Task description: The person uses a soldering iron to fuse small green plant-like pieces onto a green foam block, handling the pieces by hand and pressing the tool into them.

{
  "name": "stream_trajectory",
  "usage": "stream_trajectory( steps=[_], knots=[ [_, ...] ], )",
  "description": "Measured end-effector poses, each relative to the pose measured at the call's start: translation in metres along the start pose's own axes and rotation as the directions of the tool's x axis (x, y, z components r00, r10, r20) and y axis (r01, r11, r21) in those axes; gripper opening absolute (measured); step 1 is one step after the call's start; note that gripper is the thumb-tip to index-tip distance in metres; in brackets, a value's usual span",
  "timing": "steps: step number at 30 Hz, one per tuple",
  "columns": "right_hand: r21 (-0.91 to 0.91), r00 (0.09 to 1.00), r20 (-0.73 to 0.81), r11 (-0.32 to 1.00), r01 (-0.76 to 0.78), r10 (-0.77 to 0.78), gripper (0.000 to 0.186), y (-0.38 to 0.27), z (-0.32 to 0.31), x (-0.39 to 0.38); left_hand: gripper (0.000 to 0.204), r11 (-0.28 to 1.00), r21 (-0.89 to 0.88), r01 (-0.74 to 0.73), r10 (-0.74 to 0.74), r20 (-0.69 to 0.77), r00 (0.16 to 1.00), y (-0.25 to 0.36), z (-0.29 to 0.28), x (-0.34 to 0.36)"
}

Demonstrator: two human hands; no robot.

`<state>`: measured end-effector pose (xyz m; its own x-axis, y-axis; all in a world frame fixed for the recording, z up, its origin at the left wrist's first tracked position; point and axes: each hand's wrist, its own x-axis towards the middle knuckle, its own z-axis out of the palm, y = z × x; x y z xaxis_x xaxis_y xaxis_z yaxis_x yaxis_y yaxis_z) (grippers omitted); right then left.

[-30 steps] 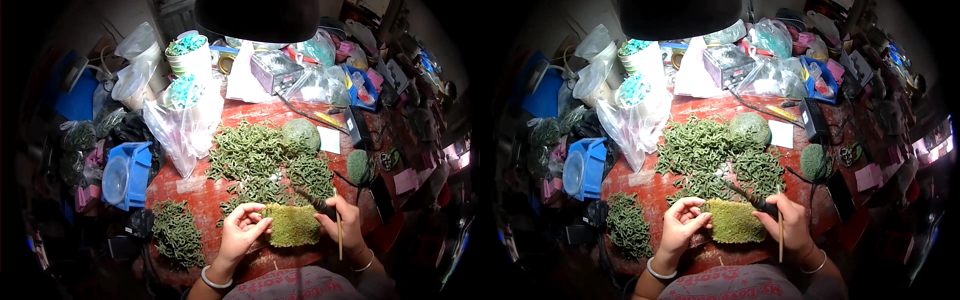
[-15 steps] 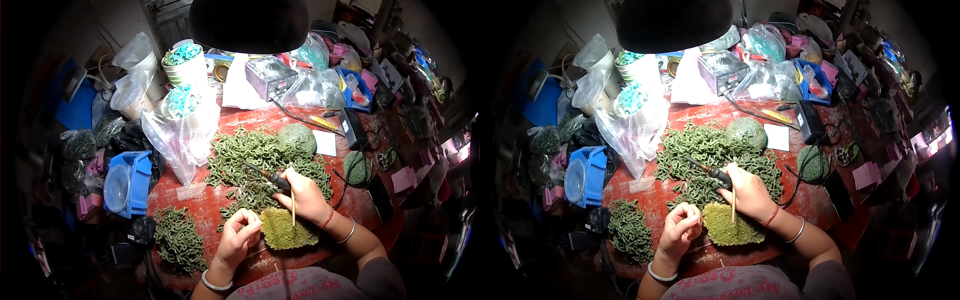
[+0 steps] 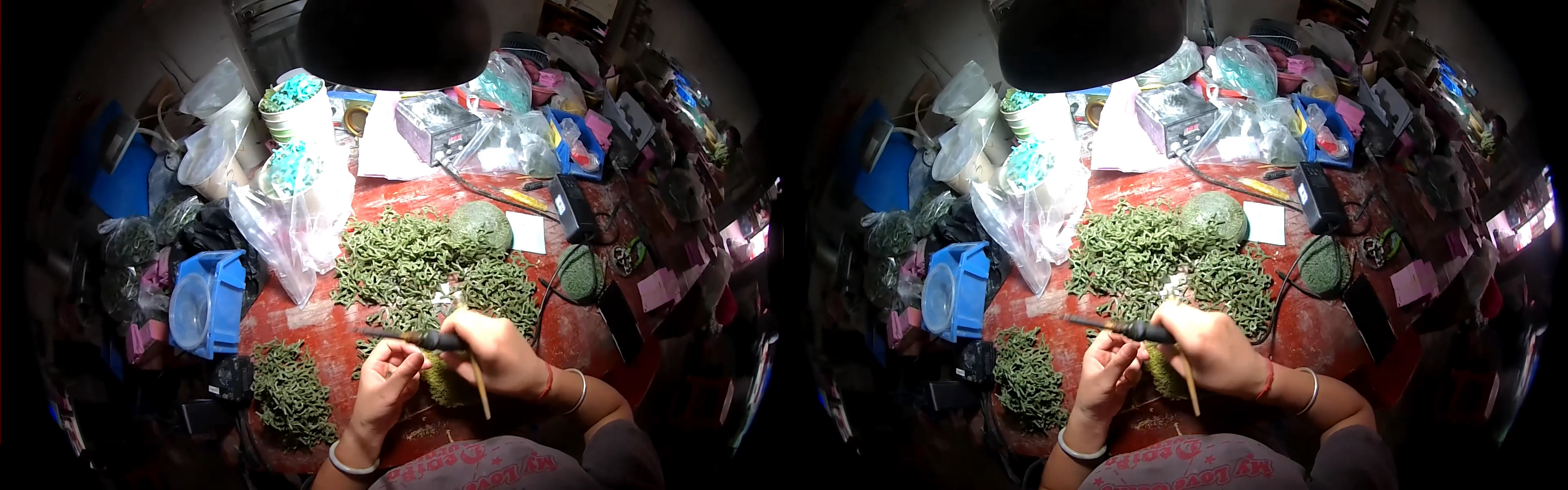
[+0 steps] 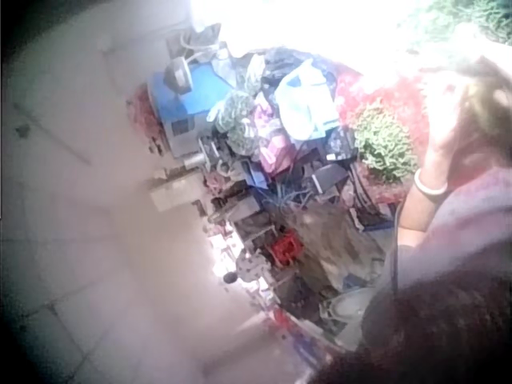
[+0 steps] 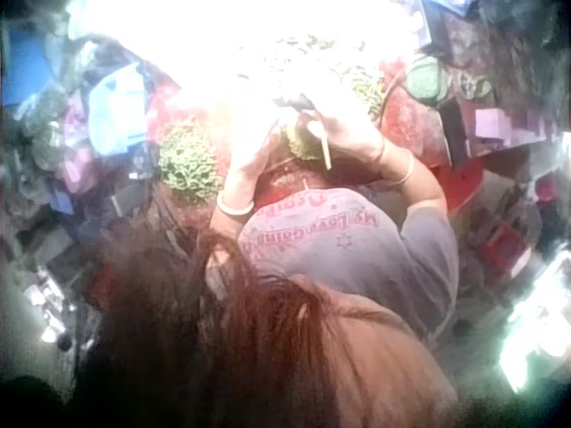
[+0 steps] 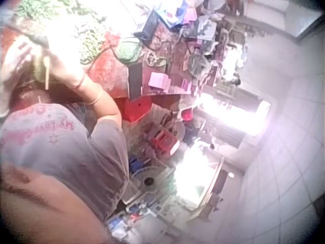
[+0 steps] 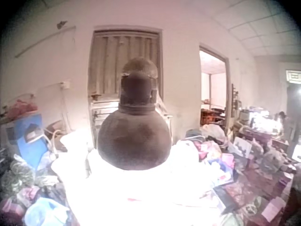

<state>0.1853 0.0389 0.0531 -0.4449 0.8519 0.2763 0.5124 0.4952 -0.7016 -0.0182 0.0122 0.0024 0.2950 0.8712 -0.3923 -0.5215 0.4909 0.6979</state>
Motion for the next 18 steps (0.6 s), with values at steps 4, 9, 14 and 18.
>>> stream_trajectory(
  steps=[4,9,14,18],
  knots=[
    [-0.019,0.998,0.041,0.998,0.055,-0.054,0.029,-0.008,0.002,-0.002,0.019,0.997,0.071,0.004,-0.008,0.056,0.998,-0.001,-0.005,0.000],
    [-0.030,0.994,0.088,0.998,0.061,-0.058,0.026,-0.006,0.001,-0.006,0.019,0.973,0.231,-0.008,-0.015,0.097,0.995,-0.003,-0.006,0.000],
    [0.064,0.995,0.081,0.997,0.044,-0.049,0.031,-0.009,-0.005,-0.007,0.024,0.971,0.238,-0.018,-0.004,0.092,0.996,-0.006,-0.007,0.001],
    [0.181,0.995,-0.051,0.981,-0.072,0.082,0.036,-0.007,-0.030,-0.019,0.028,0.982,0.184,-0.038,0.021,0.091,0.996,-0.005,-0.005,0.002]
  ],
)
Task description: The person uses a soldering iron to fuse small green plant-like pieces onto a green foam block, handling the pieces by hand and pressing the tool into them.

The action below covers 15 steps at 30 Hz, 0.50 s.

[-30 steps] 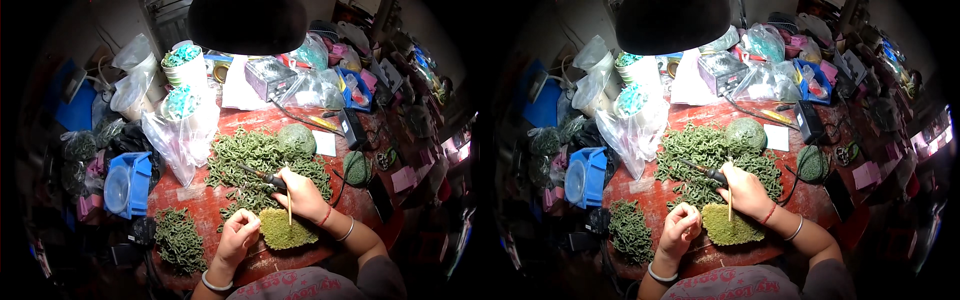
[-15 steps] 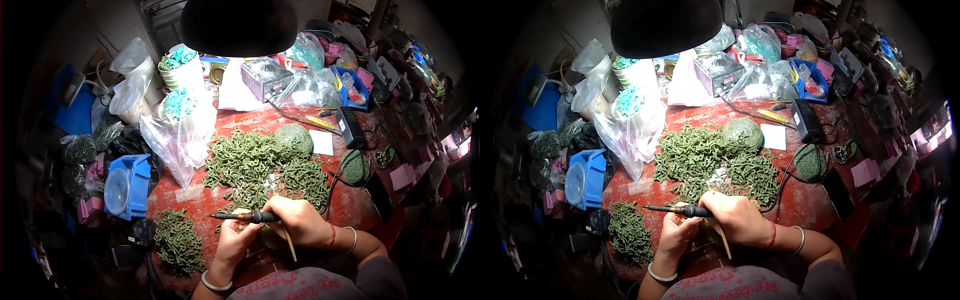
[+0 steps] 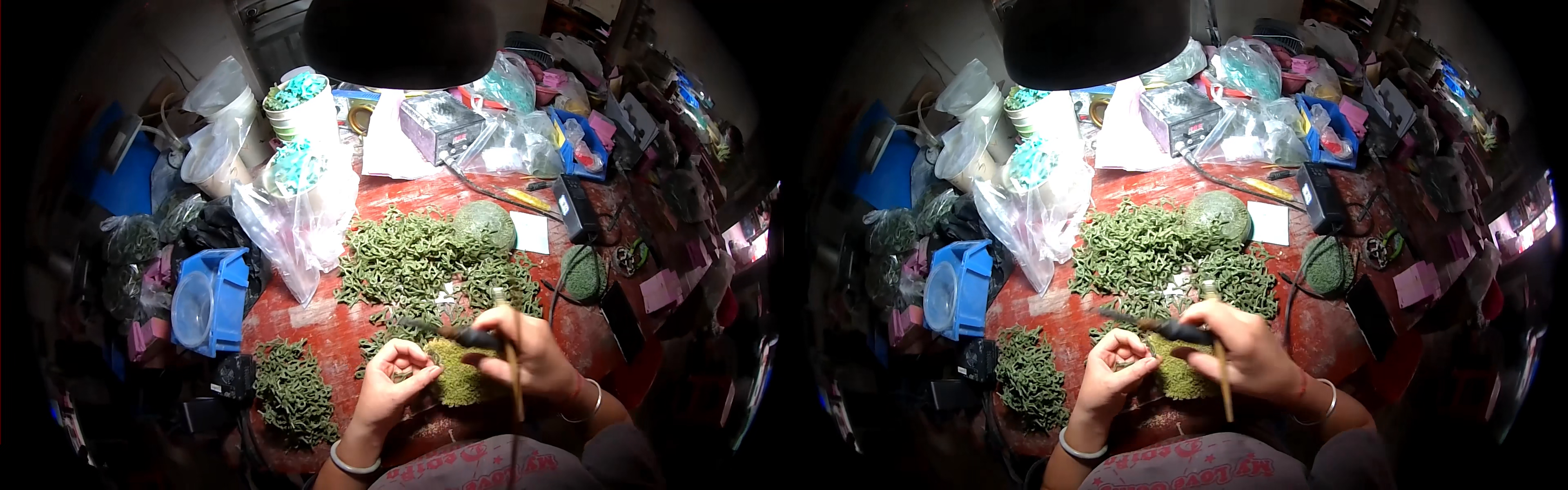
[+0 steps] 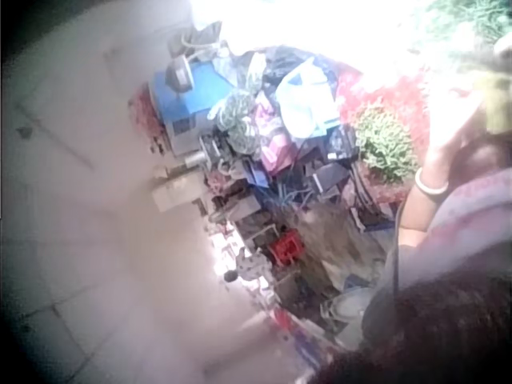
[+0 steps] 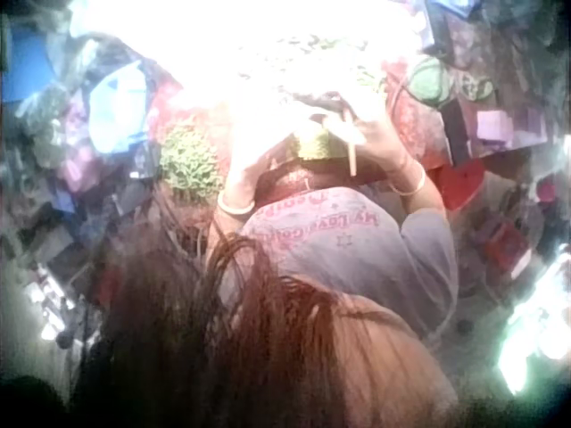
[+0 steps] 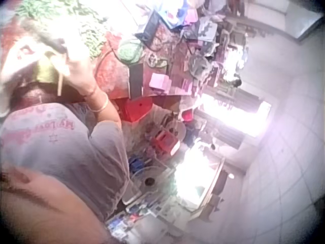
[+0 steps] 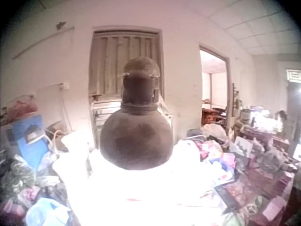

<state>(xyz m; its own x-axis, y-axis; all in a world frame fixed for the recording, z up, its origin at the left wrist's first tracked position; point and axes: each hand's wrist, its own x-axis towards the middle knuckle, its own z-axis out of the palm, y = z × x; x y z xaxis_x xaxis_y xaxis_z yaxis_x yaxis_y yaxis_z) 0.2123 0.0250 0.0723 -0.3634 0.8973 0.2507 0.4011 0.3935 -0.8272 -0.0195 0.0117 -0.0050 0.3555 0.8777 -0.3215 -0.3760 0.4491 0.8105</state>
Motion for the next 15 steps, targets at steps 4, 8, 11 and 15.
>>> stream_trajectory(
  steps=[4,8,11,15],
  knots=[
    [-0.171,0.986,-0.110,0.975,-0.143,0.126,0.026,-0.007,-0.014,-0.028,0.032,0.992,-0.128,0.010,-0.009,0.005,1.000,0.005,0.001,-0.004],
    [-0.356,0.979,-0.105,0.913,-0.202,0.175,0.021,-0.006,-0.027,-0.056,0.037,0.974,-0.200,0.106,-0.105,0.013,0.994,0.010,0.004,-0.004],
    [-0.527,0.959,-0.005,0.814,-0.243,0.282,0.021,-0.011,-0.033,-0.062,0.040,0.972,-0.215,0.093,-0.096,-0.001,0.995,0.009,0.003,-0.004],
    [-0.425,0.973,-0.068,0.876,-0.230,0.222,0.020,0.000,-0.027,-0.067,0.041,0.972,-0.220,0.083,-0.084,0.009,0.996,0.008,0.001,-0.002]
  ],
)
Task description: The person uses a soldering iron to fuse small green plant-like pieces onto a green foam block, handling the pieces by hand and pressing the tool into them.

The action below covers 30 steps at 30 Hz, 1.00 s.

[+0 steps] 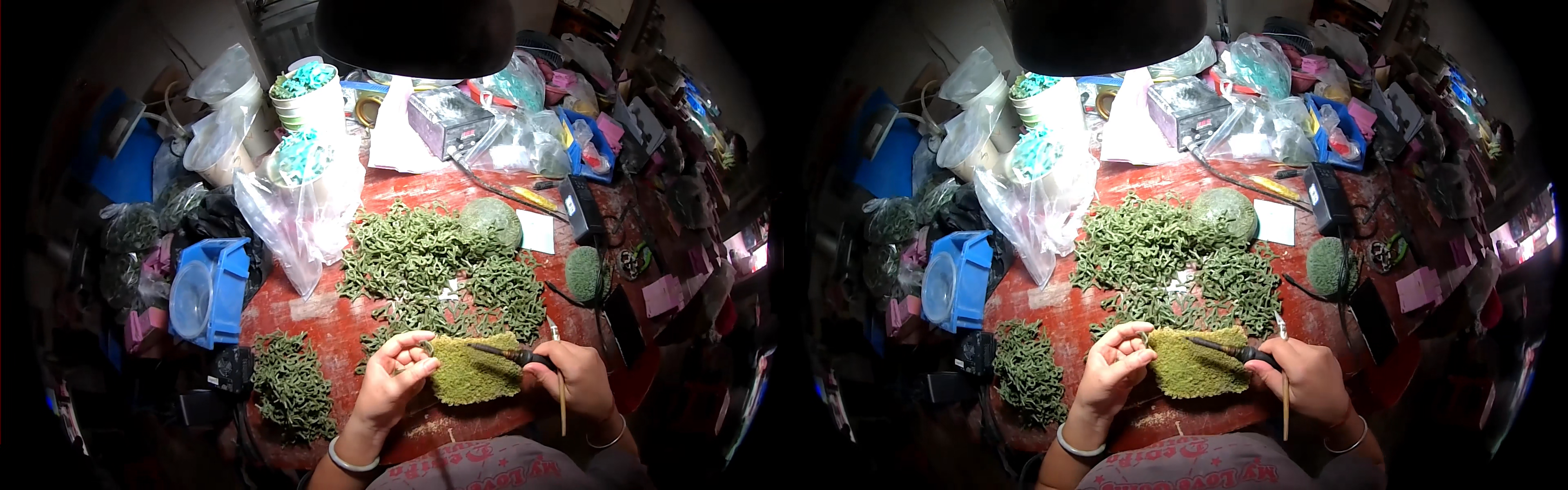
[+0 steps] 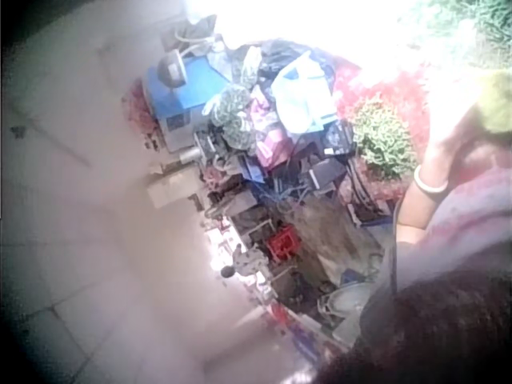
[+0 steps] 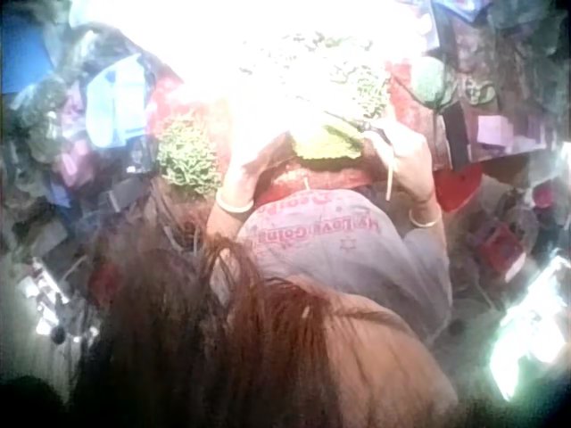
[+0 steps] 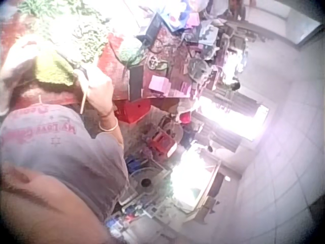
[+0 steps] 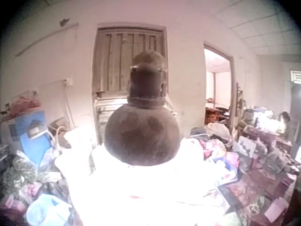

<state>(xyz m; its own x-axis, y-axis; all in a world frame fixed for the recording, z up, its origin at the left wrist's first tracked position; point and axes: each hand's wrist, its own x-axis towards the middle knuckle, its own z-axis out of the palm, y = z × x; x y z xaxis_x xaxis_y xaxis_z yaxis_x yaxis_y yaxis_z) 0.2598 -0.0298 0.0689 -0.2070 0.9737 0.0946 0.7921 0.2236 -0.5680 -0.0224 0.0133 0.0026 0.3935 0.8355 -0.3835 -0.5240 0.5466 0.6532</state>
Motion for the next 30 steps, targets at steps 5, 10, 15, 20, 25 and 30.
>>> stream_trajectory(
  steps=[5,10,15,20,25,30],
  knots=[
    [0.184,0.994,-0.112,0.982,0.035,-0.015,0.019,-0.007,0.013,0.005,0.043,0.999,0.008,-0.039,0.038,0.038,0.999,-0.002,-0.003,0.001],
    [0.195,0.988,-0.136,0.976,0.101,-0.075,0.020,-0.012,0.027,0.011,0.037,0.931,0.310,-0.195,0.226,-0.069,0.972,-0.006,0.006,0.000],
    [0.178,0.988,-0.116,0.976,0.122,-0.102,0.022,-0.011,0.031,0.015,0.032,0.830,0.487,-0.273,0.359,-0.090,0.929,-0.009,0.006,0.000],
    [0.137,0.990,-0.095,0.983,0.121,-0.109,0.023,-0.012,0.035,0.010,0.031,0.774,0.547,-0.318,0.417,-0.064,0.906,-0.010,0.004,0.000],
    [0.143,0.987,-0.124,0.982,0.121,-0.104,0.023,-0.009,0.034,0.013,0.032,0.764,0.562,-0.317,0.421,-0.063,0.905,-0.010,0.007,0.002],
    [0.268,0.990,-0.137,0.961,0.076,-0.040,0.029,0.000,0.050,0.051,0.033,0.795,0.536,-0.284,0.397,-0.107,0.912,-0.009,0.005,-0.002]
  ],
)
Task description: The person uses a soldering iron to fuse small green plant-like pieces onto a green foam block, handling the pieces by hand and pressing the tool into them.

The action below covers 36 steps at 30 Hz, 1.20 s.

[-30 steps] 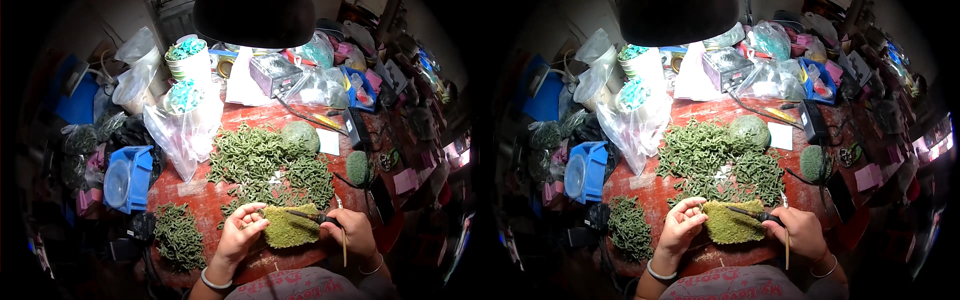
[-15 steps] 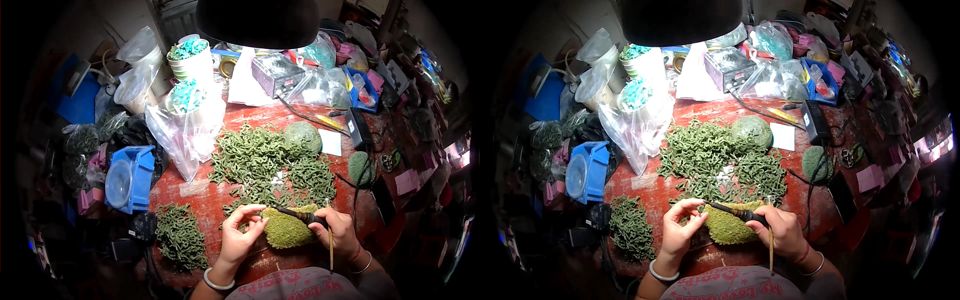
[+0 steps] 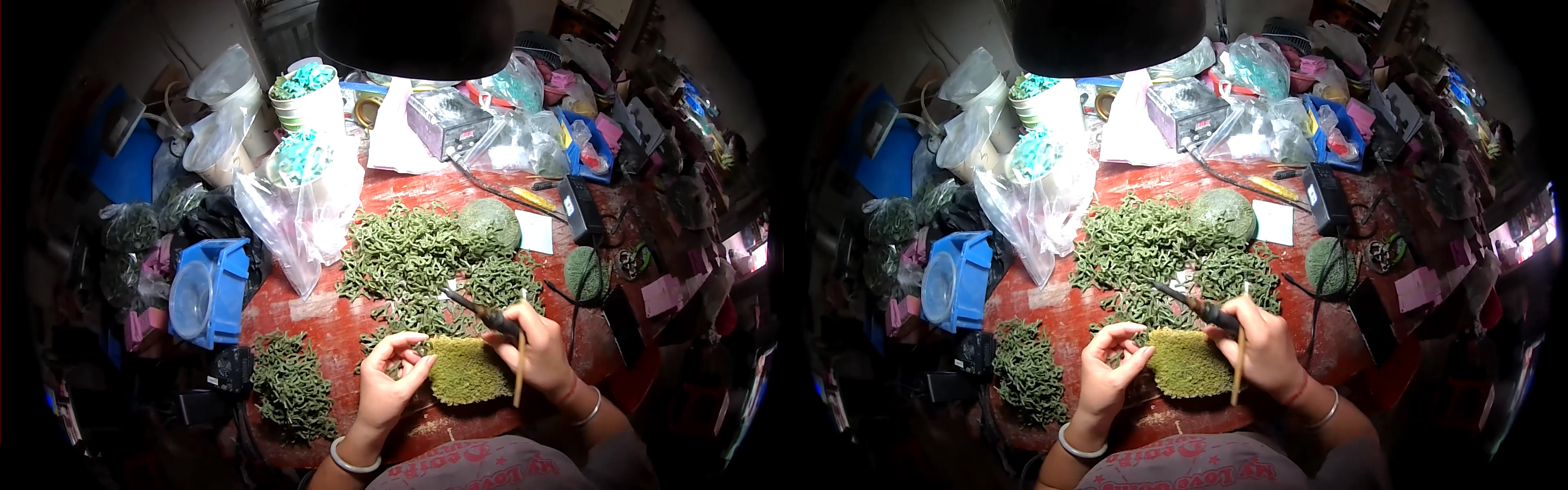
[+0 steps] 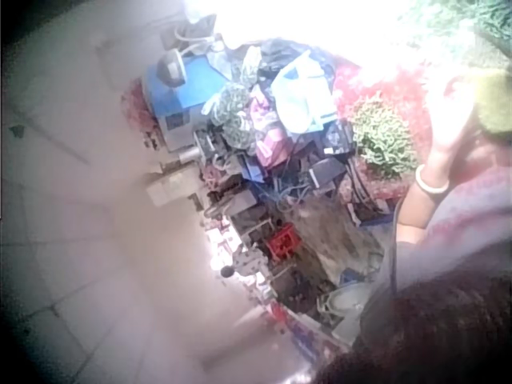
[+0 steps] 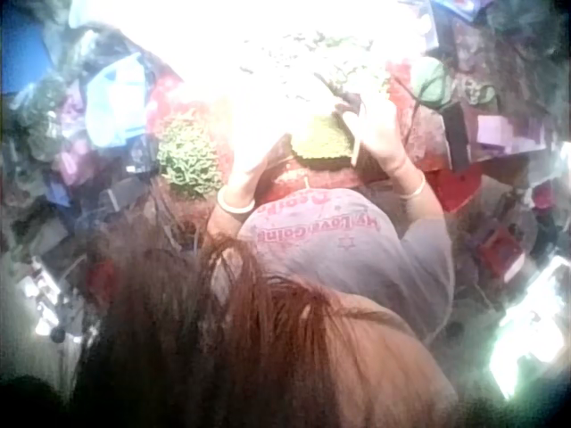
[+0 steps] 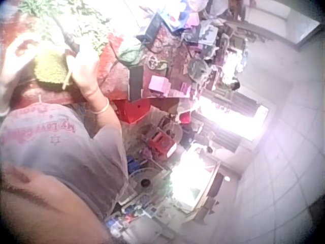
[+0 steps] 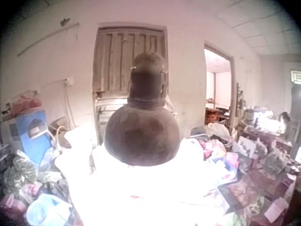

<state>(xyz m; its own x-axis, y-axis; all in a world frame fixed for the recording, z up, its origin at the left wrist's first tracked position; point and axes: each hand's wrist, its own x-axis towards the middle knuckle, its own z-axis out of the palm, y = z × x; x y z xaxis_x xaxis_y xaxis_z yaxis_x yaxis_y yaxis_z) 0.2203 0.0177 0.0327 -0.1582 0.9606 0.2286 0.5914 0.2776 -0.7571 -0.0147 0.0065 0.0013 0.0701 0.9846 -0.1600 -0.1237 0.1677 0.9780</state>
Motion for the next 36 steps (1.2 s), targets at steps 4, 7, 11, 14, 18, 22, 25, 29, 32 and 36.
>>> stream_trajectory(
  steps=[4,7,11,14,18,22,25,29,32,36],
  knots=[
    [-0.080,0.996,0.084,0.996,0.032,-0.025,0.033,0.013,0.008,0.023,0.033,0.999,-0.054,-0.003,0.004,0.031,1.000,-0.003,0.002,0.005],
    [-0.105,0.992,0.124,0.994,0.042,-0.029,0.034,0.020,0.012,0.030,0.032,0.948,-0.301,0.107,-0.083,0.091,0.992,-0.003,-0.005,0.005],
    [-0.129,0.982,0.184,0.989,0.066,-0.042,0.036,0.016,0.015,0.039,0.019,0.824,-0.523,0.217,-0.122,0.211,0.970,-0.004,-0.013,0.004],
    [-0.117,0.965,0.244,0.985,0.125,-0.094,0.036,0.019,0.017,0.043,0.013,0.818,-0.528,0.229,-0.117,0.237,0.965,-0.001,-0.013,0.006],
    [-0.041,0.935,0.329,0.988,0.151,-0.130,0.037,0.024,0.016,0.048,0.011,0.826,-0.513,0.236,-0.137,0.224,0.965,-0.004,-0.011,0.007],
    [-0.109,0.935,0.302,0.968,0.227,-0.186,0.029,0.024,0.016,0.052,0.011,0.833,-0.498,0.241,-0.152,0.212,0.965,-0.003,-0.010,0.007],
    [-0.059,0.916,0.351,0.972,0.227,-0.193,0.030,0.028,0.014,0.052,0.010,0.823,-0.513,0.242,-0.151,0.214,0.965,-0.005,-0.012,0.007],
    [0.068,0.965,0.228,0.990,0.120,-0.133,0.030,0.015,0.008,0.041,0.016,0.931,-0.311,0.190,-0.150,0.148,0.977,0.000,-0.005,0.006],
    [0.296,0.980,0.198,0.954,-0.043,-0.017,0.029,-0.013,0.006,0.034,0.029,0.993,-0.109,0.040,-0.025,0.139,0.990,0.001,0.000,0.004],
    [0.331,0.967,0.256,0.941,-0.073,-0.015,0.027,-0.031,0.009,0.023,0.024,0.990,-0.135,0.024,0.002,0.190,0.982,-0.008,0.001,0.003]
  ],
)
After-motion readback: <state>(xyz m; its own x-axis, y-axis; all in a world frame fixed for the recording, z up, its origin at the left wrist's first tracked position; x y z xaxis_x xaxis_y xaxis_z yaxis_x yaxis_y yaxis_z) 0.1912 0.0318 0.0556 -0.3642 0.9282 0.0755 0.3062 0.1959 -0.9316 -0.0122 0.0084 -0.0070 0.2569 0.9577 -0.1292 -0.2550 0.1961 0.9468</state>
